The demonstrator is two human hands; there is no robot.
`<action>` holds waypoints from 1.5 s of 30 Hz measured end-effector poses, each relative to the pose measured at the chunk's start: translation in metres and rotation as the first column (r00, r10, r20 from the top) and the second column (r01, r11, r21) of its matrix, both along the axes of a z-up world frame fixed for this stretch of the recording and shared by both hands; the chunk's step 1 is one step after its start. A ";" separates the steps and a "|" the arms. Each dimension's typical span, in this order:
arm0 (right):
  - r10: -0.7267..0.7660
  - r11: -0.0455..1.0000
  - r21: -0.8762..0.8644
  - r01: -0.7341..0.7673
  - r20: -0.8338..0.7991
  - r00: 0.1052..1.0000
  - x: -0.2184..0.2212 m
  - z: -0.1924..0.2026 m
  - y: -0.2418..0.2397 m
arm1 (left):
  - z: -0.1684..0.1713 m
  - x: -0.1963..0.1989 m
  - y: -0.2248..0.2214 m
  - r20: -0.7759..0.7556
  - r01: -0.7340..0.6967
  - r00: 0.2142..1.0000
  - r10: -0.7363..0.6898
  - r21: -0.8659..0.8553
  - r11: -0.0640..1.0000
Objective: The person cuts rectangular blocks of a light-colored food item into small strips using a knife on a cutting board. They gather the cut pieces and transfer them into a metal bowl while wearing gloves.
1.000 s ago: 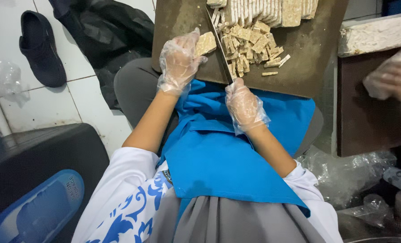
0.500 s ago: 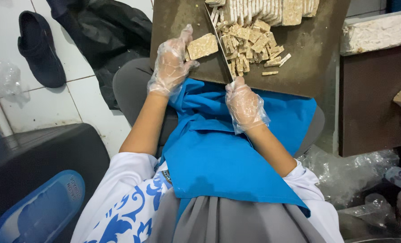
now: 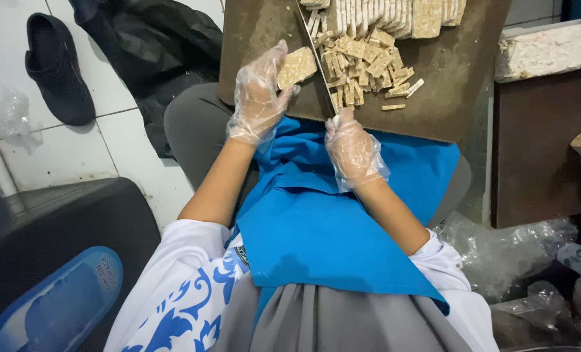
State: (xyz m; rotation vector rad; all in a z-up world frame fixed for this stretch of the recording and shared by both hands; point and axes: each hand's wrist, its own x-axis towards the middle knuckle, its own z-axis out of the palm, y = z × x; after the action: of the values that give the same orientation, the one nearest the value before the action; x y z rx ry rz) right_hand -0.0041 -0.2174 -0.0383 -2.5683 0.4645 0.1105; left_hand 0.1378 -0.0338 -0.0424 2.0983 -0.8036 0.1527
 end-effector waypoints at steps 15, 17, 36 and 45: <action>0.019 1.000 0.020 -0.020 0.034 0.999 0.004 -0.002 -0.003 | 0.001 0.000 0.004 0.177 -0.039 0.983 0.042 -0.020 0.999; 0.031 0.999 0.023 -0.031 0.016 0.999 0.003 0.000 -0.002 | 0.001 0.003 0.005 0.052 -0.036 0.998 0.031 0.107 0.994; 0.024 0.998 0.064 -0.029 0.087 0.996 0.007 -0.006 -0.001 | -0.004 0.006 0.006 -0.024 -0.031 0.999 0.032 0.054 0.998; 0.004 1.000 0.024 -0.001 -0.104 0.995 0.014 0.002 -0.002 | -0.005 0.009 -0.005 0.192 -0.023 0.981 -0.001 0.123 0.992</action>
State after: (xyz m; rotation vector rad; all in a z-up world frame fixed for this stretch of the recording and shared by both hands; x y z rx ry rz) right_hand 0.0101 -0.2190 -0.0361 -2.5487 0.4957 0.2498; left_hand 0.1464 -0.0383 -0.0473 2.2300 -0.9366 0.3223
